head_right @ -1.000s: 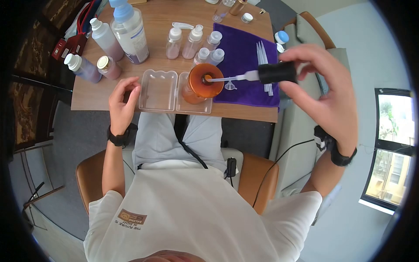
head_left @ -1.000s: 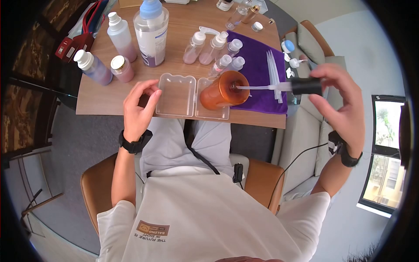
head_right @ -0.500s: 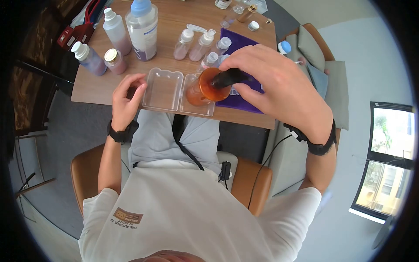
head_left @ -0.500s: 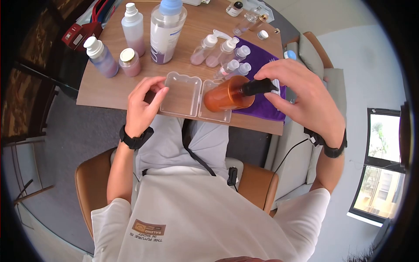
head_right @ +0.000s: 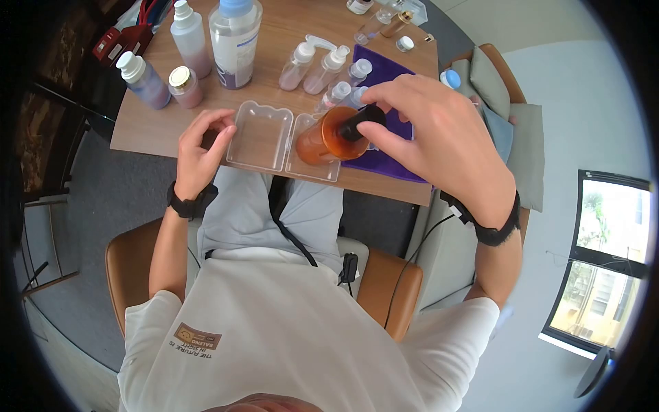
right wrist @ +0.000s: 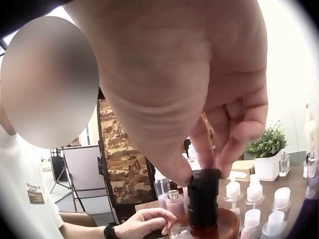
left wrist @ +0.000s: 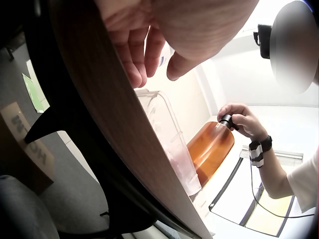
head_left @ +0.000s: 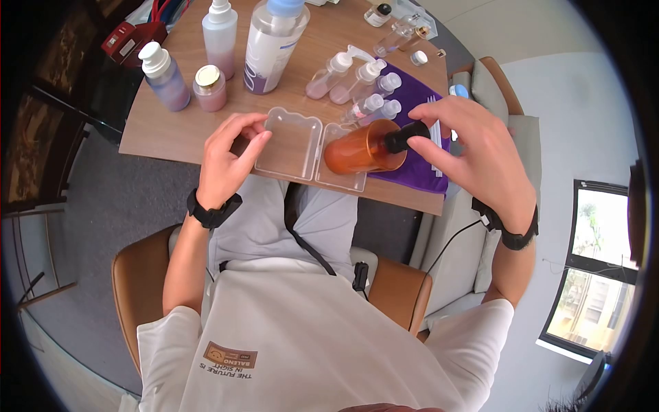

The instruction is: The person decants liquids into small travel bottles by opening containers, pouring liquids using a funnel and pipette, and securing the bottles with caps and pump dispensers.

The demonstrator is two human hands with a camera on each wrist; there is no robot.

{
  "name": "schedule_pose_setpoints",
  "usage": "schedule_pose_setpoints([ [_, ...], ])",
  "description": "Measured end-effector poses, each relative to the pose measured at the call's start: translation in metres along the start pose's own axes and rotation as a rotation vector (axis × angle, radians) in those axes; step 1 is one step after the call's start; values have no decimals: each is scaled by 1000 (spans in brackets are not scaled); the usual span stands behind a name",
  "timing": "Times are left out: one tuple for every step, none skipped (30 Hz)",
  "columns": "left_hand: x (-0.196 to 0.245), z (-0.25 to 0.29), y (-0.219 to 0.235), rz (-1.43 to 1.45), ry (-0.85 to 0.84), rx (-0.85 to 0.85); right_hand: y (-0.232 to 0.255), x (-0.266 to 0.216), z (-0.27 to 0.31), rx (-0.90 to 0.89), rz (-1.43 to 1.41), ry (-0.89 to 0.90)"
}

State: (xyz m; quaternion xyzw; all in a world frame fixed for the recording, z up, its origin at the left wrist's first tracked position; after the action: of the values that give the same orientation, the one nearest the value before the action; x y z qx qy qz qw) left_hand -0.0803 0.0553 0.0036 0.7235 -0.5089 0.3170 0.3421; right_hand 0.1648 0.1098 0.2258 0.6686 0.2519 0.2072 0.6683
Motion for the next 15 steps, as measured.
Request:
schedule_pose_setpoints([
  [0, 0, 0, 3, 3, 1, -1, 2, -1, -19, 21, -51],
  [-1, 0, 0, 5, 6, 2, -2, 4, -2, -39, 42, -101],
  [0, 0, 0, 3, 6, -2, -2, 5, -1, -41, -5, -122],
  [1, 0, 1, 0, 5, -4, -2, 7, -1, -43, -51, -142],
  [1, 0, 1, -3, 5, -6, -3, 9, -1, -45, -96, -162],
  [1, 0, 1, -3, 6, -4, -2, 15, -1, -40, -132, -186],
  [0, 0, 1, -2, 7, -2, -2, 23, 0, -34, -168, -211],
  [0, 0, 1, -2, 6, 0, -2, 29, 1, -27, -204, -237],
  [1, 0, 1, 0, 7, -3, -5, 30, 2, -56, -250, -192],
  [2, 0, 2, 2, 6, -4, -8, 31, 4, -83, -296, -147],
  [2, -1, 2, 4, 5, -4, -10, 30, 4, -110, -340, -100],
  [2, -1, 2, 13, 6, 0, -11, 29, 5, -126, -341, -96],
  [1, -1, 2, 21, 9, 5, -11, 27, 7, -143, -342, -90],
  [1, 0, 2, 28, 12, 11, -12, 24, 8, -161, -344, -83],
  [8, -3, 3, 28, -14, 5, -11, 22, 8, -160, -320, -65],
])
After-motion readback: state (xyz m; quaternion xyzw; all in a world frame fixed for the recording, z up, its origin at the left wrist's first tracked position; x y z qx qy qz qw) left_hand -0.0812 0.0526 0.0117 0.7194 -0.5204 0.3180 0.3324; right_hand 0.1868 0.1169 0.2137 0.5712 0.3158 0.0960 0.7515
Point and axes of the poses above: each hand's wrist, its own z-axis away from the middle knuckle, its own y-axis out of the back of the hand, x = y × z, the point moved 6 cm from there along -z, towards the middle knuckle, and after that the axes turned 13 degrees about -y, right-handed, at the moved point
